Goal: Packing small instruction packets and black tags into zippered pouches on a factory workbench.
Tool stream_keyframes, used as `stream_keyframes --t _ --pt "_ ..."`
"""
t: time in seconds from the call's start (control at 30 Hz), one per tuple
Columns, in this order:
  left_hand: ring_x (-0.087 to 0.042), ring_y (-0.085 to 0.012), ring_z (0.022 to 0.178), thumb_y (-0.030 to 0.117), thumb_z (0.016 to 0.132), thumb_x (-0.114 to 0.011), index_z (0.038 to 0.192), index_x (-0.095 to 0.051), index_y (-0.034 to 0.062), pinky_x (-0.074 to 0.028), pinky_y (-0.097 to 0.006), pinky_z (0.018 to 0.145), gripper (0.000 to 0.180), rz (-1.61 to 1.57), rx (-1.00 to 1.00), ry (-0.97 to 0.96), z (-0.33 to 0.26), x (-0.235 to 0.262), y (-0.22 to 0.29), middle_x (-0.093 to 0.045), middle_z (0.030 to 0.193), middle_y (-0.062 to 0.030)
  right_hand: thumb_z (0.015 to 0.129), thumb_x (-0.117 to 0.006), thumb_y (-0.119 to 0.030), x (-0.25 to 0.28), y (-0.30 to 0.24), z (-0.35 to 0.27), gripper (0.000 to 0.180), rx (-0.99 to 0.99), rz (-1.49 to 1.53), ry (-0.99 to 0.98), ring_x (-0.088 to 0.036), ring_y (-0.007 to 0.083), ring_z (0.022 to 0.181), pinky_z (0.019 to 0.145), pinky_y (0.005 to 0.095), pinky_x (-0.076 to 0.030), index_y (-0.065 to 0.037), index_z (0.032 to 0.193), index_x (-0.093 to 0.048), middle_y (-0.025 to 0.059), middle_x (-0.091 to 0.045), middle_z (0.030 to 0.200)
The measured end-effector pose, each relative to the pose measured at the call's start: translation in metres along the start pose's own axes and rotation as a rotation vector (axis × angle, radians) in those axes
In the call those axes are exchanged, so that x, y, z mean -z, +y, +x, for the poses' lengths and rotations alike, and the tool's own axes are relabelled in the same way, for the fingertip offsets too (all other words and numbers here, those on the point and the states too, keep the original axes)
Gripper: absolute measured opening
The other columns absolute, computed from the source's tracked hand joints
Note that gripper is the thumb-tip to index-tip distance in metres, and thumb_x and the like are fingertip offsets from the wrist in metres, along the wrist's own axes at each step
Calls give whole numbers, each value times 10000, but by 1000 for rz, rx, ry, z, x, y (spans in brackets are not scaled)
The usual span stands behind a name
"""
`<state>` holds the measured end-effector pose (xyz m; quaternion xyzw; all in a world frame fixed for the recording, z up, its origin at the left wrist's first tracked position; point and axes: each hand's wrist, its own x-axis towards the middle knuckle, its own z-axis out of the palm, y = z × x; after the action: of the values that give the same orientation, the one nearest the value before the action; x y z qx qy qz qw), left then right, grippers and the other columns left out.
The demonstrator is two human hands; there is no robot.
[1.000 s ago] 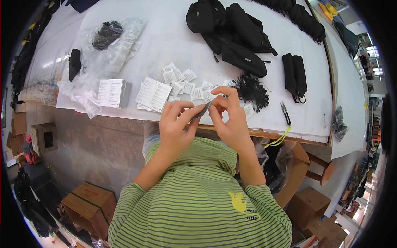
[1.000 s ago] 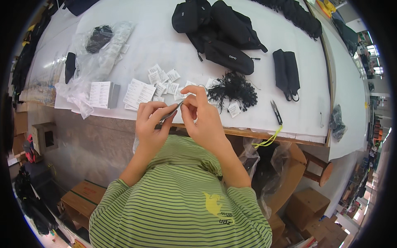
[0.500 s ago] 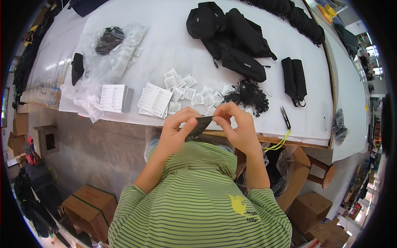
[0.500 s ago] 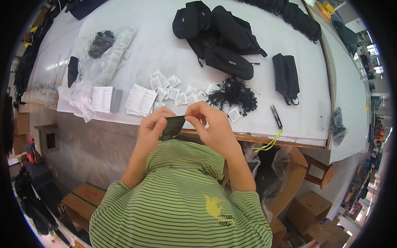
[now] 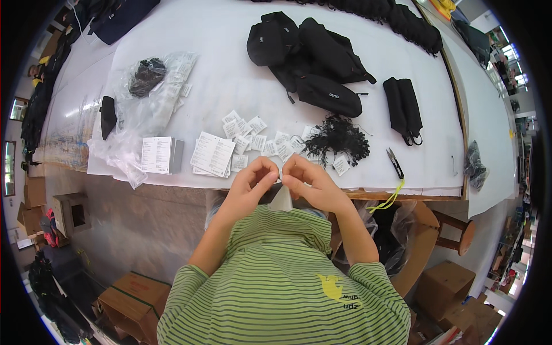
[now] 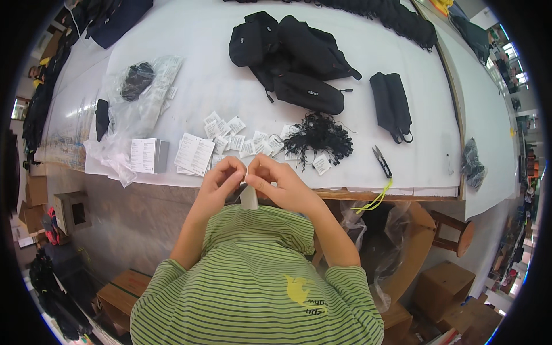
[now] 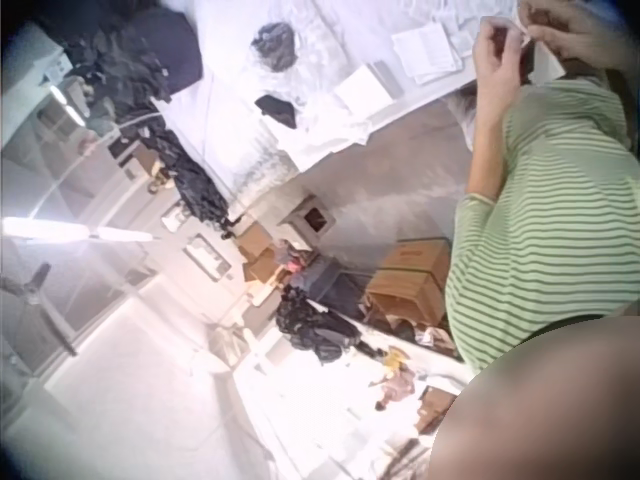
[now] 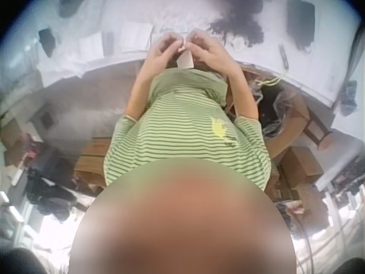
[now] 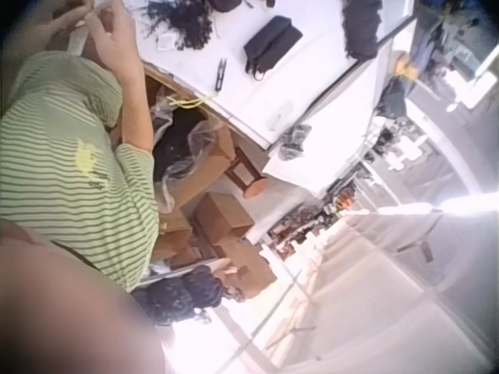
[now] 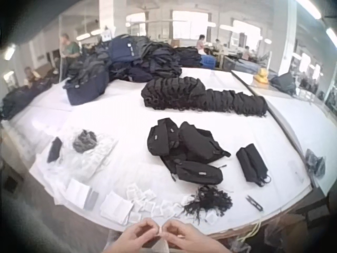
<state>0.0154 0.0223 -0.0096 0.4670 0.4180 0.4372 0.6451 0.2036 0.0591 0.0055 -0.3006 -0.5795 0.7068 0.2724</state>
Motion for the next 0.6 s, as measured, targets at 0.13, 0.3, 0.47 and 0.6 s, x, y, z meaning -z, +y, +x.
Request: stream_keyframes --t 0.13,0.3,0.47,0.6 --pt "-525 -73 746 153 961 -514 941 -513 36 -423 -206 670 119 -89 -22 -81 37 7 -3 -532 867 2 887 -621 -135 8 8 -2 120 -83 -32 123 -442 32 559 518 209 -341 -30 900 -562 -35 -529 620" --pt "-573 -151 776 132 919 -545 1012 -533 30 -474 -295 696 138 424 -188 71 148 38 -26 -570 944 -48 856 -662 -155 13 4 -17 147 -74 -161 114 -427 19 550 507 199 -329 -27 814 -602 -45 -531 606" --pt "-556 -294 892 130 802 -623 1075 -587 81 -470 -377 790 280 1195 -690 193 240 56 -34 -538 1001 -106 856 -672 -122 6 9 -35 131 -152 -177 109 -508 30 628 570 193 -394 -17 845 -596 -15 -589 695" --pt "-569 -248 825 140 804 -616 939 -643 76 -477 -354 766 152 1020 -312 67 251 69 -24 -526 927 -96 864 -665 -117 1 14 -49 122 -187 -185 71 -511 34 633 569 195 -400 -16 854 -597 -16 -590 705"
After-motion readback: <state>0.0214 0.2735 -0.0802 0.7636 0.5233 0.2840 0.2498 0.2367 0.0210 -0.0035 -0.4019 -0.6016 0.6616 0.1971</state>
